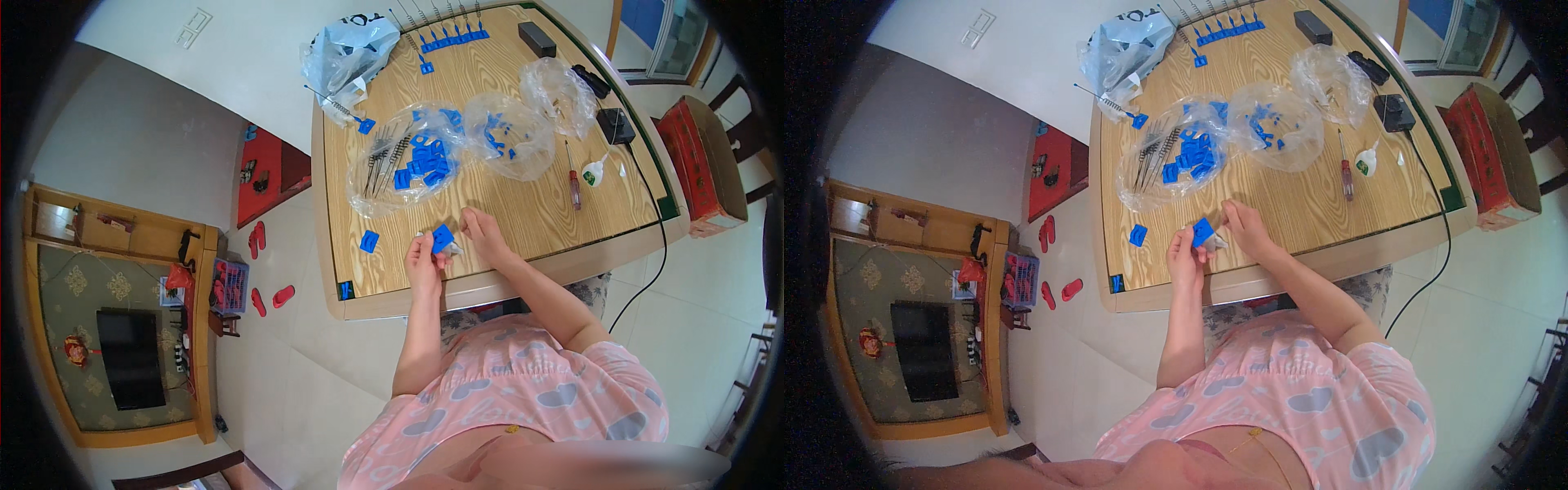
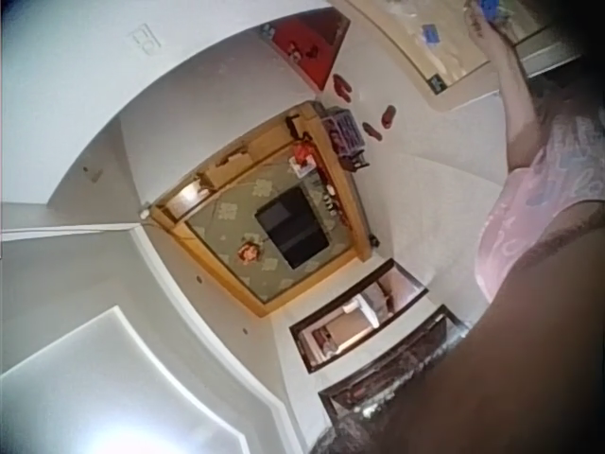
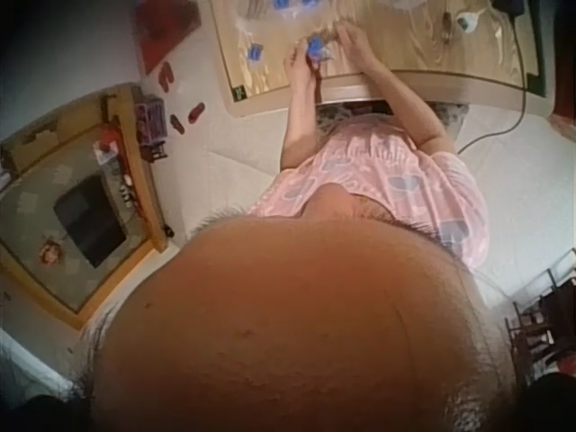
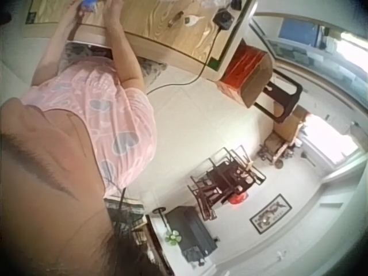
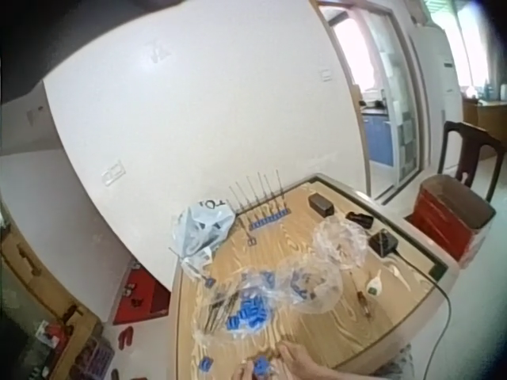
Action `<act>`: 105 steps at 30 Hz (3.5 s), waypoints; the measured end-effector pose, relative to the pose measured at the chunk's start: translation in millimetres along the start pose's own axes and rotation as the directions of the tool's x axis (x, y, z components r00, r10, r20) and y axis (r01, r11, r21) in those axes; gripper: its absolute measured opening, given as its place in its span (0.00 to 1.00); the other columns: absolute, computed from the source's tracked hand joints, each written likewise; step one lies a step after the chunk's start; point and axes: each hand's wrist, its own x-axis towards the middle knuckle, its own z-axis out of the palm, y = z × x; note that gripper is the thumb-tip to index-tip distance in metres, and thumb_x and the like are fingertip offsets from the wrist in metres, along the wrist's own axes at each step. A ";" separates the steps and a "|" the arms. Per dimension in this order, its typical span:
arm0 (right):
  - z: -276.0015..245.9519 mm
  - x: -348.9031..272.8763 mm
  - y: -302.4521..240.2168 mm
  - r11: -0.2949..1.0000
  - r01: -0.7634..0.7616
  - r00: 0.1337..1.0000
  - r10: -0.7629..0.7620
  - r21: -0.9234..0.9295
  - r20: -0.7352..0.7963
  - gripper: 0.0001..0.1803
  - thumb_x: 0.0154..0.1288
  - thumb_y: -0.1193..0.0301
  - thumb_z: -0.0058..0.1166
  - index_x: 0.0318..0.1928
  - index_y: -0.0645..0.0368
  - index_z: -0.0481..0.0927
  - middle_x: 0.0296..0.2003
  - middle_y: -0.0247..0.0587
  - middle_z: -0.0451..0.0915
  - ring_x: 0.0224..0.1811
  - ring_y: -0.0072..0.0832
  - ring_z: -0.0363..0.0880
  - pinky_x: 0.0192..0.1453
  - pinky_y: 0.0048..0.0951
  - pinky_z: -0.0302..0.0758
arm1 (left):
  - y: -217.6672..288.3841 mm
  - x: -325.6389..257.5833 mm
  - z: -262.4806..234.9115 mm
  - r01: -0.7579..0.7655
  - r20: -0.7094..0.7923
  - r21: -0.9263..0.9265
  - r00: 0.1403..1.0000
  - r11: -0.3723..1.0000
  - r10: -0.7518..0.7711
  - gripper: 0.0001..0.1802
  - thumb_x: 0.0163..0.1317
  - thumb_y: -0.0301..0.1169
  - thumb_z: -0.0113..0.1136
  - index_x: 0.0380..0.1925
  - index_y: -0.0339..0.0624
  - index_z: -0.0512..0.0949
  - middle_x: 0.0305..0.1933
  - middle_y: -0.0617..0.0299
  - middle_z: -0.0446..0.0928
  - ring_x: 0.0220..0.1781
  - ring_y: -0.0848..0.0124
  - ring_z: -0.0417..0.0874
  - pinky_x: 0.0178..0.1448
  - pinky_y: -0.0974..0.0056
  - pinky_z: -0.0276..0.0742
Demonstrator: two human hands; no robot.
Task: The recorder is assembling small blue plastic electronic components by gluing them together and organizing them.
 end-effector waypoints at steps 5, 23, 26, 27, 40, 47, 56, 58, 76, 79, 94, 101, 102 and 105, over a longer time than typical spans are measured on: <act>3.2 -2.1 -11.3 0.991 0.092 0.995 -0.097 0.099 0.039 0.11 0.66 0.71 0.39 0.42 0.62 0.73 0.24 0.38 0.72 0.24 0.23 0.71 0.31 0.25 0.69 | -0.5 0.0 -3.8 0.057 -0.013 -0.121 0.998 0.991 -0.059 0.10 0.63 0.36 0.51 0.26 0.44 0.70 0.14 0.68 0.66 0.13 0.81 0.64 0.19 0.72 0.72; 1.5 -8.3 -22.1 0.988 -0.042 0.947 -0.008 0.148 0.320 0.17 0.62 0.77 0.47 0.53 0.62 0.71 0.29 0.34 0.78 0.28 0.15 0.73 0.32 0.19 0.74 | -5.7 -1.6 -2.3 -0.099 -0.023 0.148 0.994 0.984 0.104 0.07 0.63 0.33 0.51 0.31 0.41 0.71 0.17 0.66 0.71 0.15 0.79 0.68 0.19 0.74 0.69; 3.7 -8.3 -19.1 0.977 -0.041 0.957 -0.022 0.209 0.290 0.17 0.62 0.77 0.47 0.52 0.62 0.71 0.31 0.35 0.78 0.30 0.15 0.73 0.30 0.18 0.74 | -4.4 -0.9 -0.9 -0.037 -0.025 0.141 0.999 0.989 0.041 0.07 0.63 0.33 0.51 0.32 0.41 0.71 0.17 0.66 0.71 0.15 0.79 0.68 0.20 0.74 0.70; 3.0 -7.9 -18.2 0.977 -0.041 0.957 -0.022 0.209 0.289 0.17 0.62 0.77 0.47 0.52 0.62 0.71 0.31 0.35 0.78 0.30 0.15 0.73 0.30 0.18 0.74 | -4.0 -1.3 0.4 -0.026 -0.014 0.125 0.999 0.992 0.028 0.07 0.62 0.32 0.52 0.32 0.41 0.71 0.18 0.65 0.71 0.15 0.80 0.68 0.20 0.74 0.71; 1.6 -5.1 -10.5 0.982 -0.002 0.967 -0.046 0.188 0.252 0.14 0.63 0.76 0.44 0.49 0.62 0.72 0.27 0.32 0.75 0.27 0.15 0.70 0.30 0.20 0.69 | -2.5 -2.0 -6.2 -0.005 0.042 0.101 0.999 0.995 0.001 0.12 0.64 0.31 0.48 0.43 0.35 0.72 0.23 0.64 0.73 0.21 0.79 0.72 0.30 0.70 0.76; 0.7 -3.8 -8.4 0.968 -0.089 0.958 0.020 0.233 0.285 0.14 0.67 0.73 0.37 0.49 0.61 0.73 0.25 0.30 0.72 0.24 0.16 0.68 0.28 0.18 0.67 | 1.6 -4.0 -3.9 -0.029 0.090 0.100 0.996 0.995 0.020 0.16 0.67 0.37 0.43 0.41 0.35 0.73 0.22 0.65 0.73 0.21 0.78 0.72 0.29 0.74 0.72; -0.9 -5.8 -22.7 0.983 -0.041 0.952 -0.016 0.180 0.306 0.15 0.64 0.77 0.42 0.50 0.63 0.71 0.30 0.31 0.75 0.28 0.15 0.70 0.33 0.18 0.70 | -1.8 -3.2 -6.2 -0.133 0.107 0.227 0.988 0.965 0.111 0.13 0.62 0.27 0.51 0.46 0.36 0.72 0.23 0.67 0.71 0.21 0.80 0.71 0.26 0.77 0.68; -0.1 -6.4 -20.4 0.982 -0.024 0.946 -0.038 0.189 0.322 0.16 0.62 0.79 0.43 0.51 0.64 0.71 0.31 0.32 0.76 0.30 0.15 0.71 0.35 0.18 0.70 | -1.2 -3.4 -7.0 -0.119 0.094 0.216 0.990 0.969 0.101 0.15 0.58 0.21 0.54 0.47 0.36 0.71 0.24 0.68 0.72 0.22 0.80 0.72 0.25 0.78 0.67; 3.9 -6.7 -11.8 0.981 0.026 0.945 -0.086 0.190 0.316 0.14 0.60 0.78 0.48 0.48 0.63 0.70 0.27 0.34 0.75 0.28 0.16 0.72 0.32 0.20 0.69 | 1.7 -4.2 -3.4 -0.190 0.045 0.268 0.982 0.944 0.185 0.12 0.57 0.25 0.57 0.42 0.38 0.76 0.24 0.70 0.74 0.20 0.83 0.70 0.23 0.79 0.65; 3.5 -5.8 -10.6 0.979 -0.027 0.947 -0.040 0.203 0.317 0.11 0.62 0.75 0.48 0.46 0.63 0.72 0.26 0.34 0.75 0.27 0.16 0.72 0.31 0.20 0.69 | 1.3 -6.2 1.5 -0.222 0.049 0.302 0.975 0.927 0.218 0.11 0.57 0.26 0.58 0.41 0.38 0.76 0.24 0.70 0.74 0.20 0.84 0.70 0.22 0.79 0.64; 1.5 -5.0 -16.8 0.993 0.027 0.953 -0.059 0.111 0.296 0.08 0.63 0.72 0.48 0.40 0.63 0.76 0.24 0.34 0.76 0.24 0.17 0.73 0.28 0.21 0.70 | 0.2 -8.5 3.7 -0.205 -0.021 0.275 0.975 0.939 0.219 0.10 0.58 0.29 0.57 0.40 0.38 0.79 0.24 0.69 0.75 0.20 0.84 0.69 0.22 0.79 0.62; 2.5 -5.6 -14.8 0.990 -0.022 0.954 -0.022 0.142 0.299 0.07 0.63 0.73 0.48 0.38 0.64 0.75 0.26 0.34 0.76 0.26 0.16 0.73 0.29 0.20 0.71 | -1.9 -9.1 4.3 -0.188 -0.035 0.253 0.979 0.949 0.203 0.10 0.59 0.28 0.57 0.39 0.38 0.79 0.25 0.68 0.76 0.20 0.85 0.70 0.21 0.80 0.63; 3.5 -5.9 -12.1 0.990 -0.022 0.954 -0.021 0.141 0.298 0.07 0.63 0.73 0.48 0.38 0.64 0.75 0.26 0.34 0.76 0.26 0.16 0.73 0.29 0.20 0.71 | -2.2 -8.8 4.2 -0.200 -0.025 0.285 0.976 0.937 0.216 0.10 0.59 0.28 0.57 0.39 0.38 0.79 0.25 0.68 0.76 0.20 0.84 0.70 0.21 0.80 0.64; 4.7 -5.3 -6.4 0.982 -0.005 0.955 -0.051 0.188 0.293 0.07 0.63 0.73 0.49 0.38 0.64 0.75 0.26 0.34 0.76 0.26 0.15 0.73 0.29 0.19 0.71 | -6.6 -5.2 1.0 -0.209 -0.024 0.331 0.973 0.920 0.229 0.10 0.59 0.27 0.57 0.39 0.37 0.79 0.25 0.68 0.76 0.19 0.84 0.70 0.22 0.79 0.64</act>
